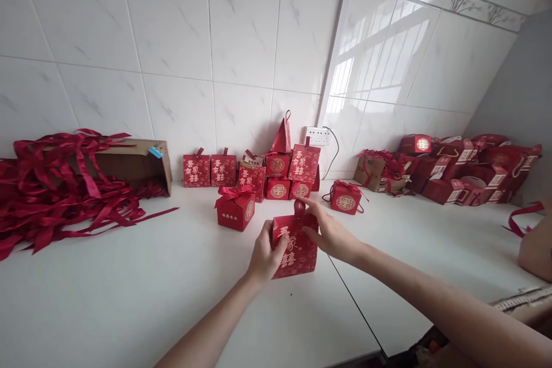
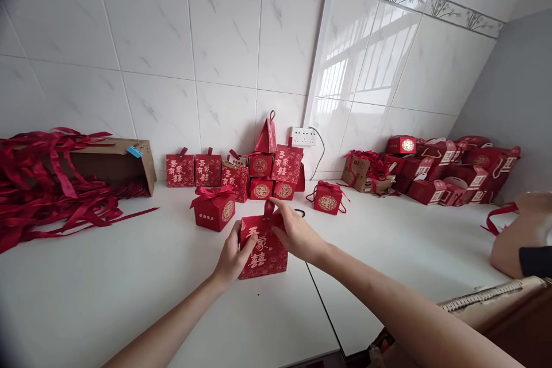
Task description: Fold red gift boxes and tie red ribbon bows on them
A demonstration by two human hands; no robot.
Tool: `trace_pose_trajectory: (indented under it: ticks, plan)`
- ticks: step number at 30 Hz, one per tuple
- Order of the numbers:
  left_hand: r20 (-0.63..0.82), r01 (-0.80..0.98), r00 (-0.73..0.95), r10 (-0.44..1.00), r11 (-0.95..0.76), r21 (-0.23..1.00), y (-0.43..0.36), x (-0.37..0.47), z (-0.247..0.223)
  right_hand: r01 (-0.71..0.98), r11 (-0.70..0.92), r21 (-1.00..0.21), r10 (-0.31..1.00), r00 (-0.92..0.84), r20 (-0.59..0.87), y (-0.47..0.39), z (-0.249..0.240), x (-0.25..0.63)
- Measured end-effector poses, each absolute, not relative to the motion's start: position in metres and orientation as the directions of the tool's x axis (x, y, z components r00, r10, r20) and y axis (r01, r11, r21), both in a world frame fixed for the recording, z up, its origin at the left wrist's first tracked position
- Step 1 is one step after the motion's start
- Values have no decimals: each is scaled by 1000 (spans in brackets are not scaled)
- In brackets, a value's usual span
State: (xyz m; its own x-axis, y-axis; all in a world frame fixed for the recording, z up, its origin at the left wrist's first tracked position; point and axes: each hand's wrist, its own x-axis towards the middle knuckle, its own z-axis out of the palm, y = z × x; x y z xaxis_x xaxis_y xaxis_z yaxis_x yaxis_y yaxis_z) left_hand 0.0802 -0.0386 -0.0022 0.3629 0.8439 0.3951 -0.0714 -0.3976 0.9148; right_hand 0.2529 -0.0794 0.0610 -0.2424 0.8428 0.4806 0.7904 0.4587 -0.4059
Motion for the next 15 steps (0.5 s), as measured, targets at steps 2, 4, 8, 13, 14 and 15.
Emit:
trace_pose_trajectory:
  ticks: [2, 4, 8, 13, 14, 15]
  plan:
    - [389, -71, 375, 842, -392, 917, -41, 81, -3, 766, 463, -447, 837, -211, 506, -80, 61, 253]
    - [402, -80, 395, 826, -405, 911, -42, 80, -2, 753, 458, -472, 845, -202, 496, -82, 63, 253]
    - [572, -98, 220, 790, -565, 819, -26, 68, 11, 792, 441, -423, 869, -257, 423, -86, 65, 253]
    - [733, 414, -123, 669, -637, 650, 41, 23, 63, 838, 439, -323, 847, -267, 460, -84, 56, 254]
    - [736, 486, -153, 659, -598, 637, 58, 12, 73, 843, 444, -303, 840, -274, 468, -83, 55, 254]
    - [734, 536, -166, 659, -564, 628, 76, 1, 83, 848, 448, -284, 836, -284, 470, -82, 55, 253]
